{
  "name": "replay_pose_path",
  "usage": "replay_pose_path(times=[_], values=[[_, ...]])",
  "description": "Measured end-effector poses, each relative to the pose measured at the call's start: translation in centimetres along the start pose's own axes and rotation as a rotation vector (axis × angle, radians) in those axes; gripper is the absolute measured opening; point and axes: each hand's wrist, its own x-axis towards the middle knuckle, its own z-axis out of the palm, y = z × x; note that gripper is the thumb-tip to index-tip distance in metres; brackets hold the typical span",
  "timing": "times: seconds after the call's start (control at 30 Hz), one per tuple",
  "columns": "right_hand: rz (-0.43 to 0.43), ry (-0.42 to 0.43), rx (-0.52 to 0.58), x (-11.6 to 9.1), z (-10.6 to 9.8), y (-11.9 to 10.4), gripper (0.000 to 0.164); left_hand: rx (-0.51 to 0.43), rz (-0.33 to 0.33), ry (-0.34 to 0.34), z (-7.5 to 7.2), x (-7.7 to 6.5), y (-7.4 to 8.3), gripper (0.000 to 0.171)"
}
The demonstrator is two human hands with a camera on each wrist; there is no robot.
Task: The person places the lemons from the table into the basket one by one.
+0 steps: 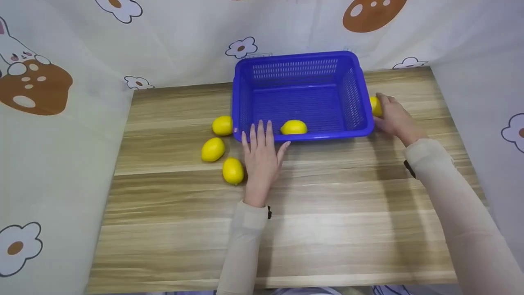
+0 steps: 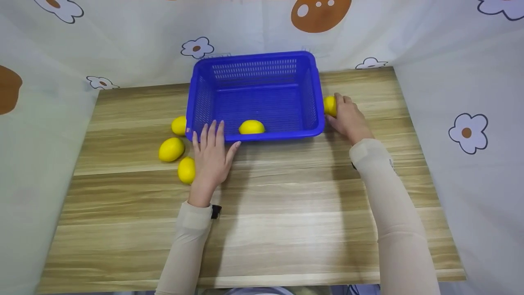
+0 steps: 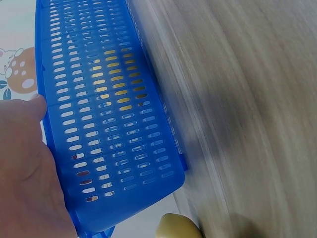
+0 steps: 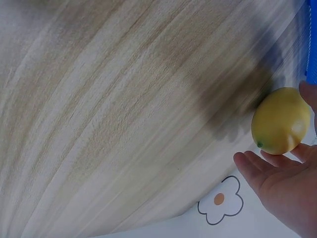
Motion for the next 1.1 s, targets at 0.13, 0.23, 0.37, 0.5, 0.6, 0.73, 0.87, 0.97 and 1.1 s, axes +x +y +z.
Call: replay_pose_path(times=[0.13, 0.23, 0.37, 0.5, 0.6, 0.73, 0.87, 0.97, 1.1], values=[[0.008, 0.008, 0.009, 0.2, 0.2, 0.2, 0.082, -0.009, -0.003, -0.008, 0.0, 0.0, 0.0, 0.077], [0.008, 0.015, 0.024, 0.3, 0.4, 0.3, 0.081, -0.017, -0.005, -0.016, 0.0, 0.0, 0.0, 0.077], [0.006, 0.029, 0.049, 0.4, 0.8, 0.3, 0.078, -0.023, -0.005, -0.013, -0.1, 0.0, 0.0, 0.077], [0.015, 0.054, 0.080, 0.4, 1.1, 0.4, 0.076, -0.024, -0.005, -0.009, -0.1, 0.0, 0.0, 0.077], [0.020, 0.072, 0.110, 0.4, 1.3, 0.5, 0.075, -0.024, -0.006, -0.011, -0.1, 0.0, 0.0, 0.077], [0.019, 0.092, 0.136, 0.5, 1.6, 0.7, 0.075, -0.023, -0.008, -0.016, 0.0, 0.0, 0.0, 0.078], [0.017, 0.107, 0.139, 0.6, 1.9, 0.8, 0.078, -0.013, -0.011, -0.023, 0.0, 0.1, 0.0, 0.079], [0.014, 0.114, 0.137, 0.8, 2.1, 1.0, 0.080, -0.011, -0.013, -0.028, -0.1, 0.1, 0.0, 0.079], [0.007, 0.129, 0.144, 0.8, 2.3, 1.1, 0.077, -0.016, -0.015, -0.038, -0.1, 0.0, 0.1, 0.080]])
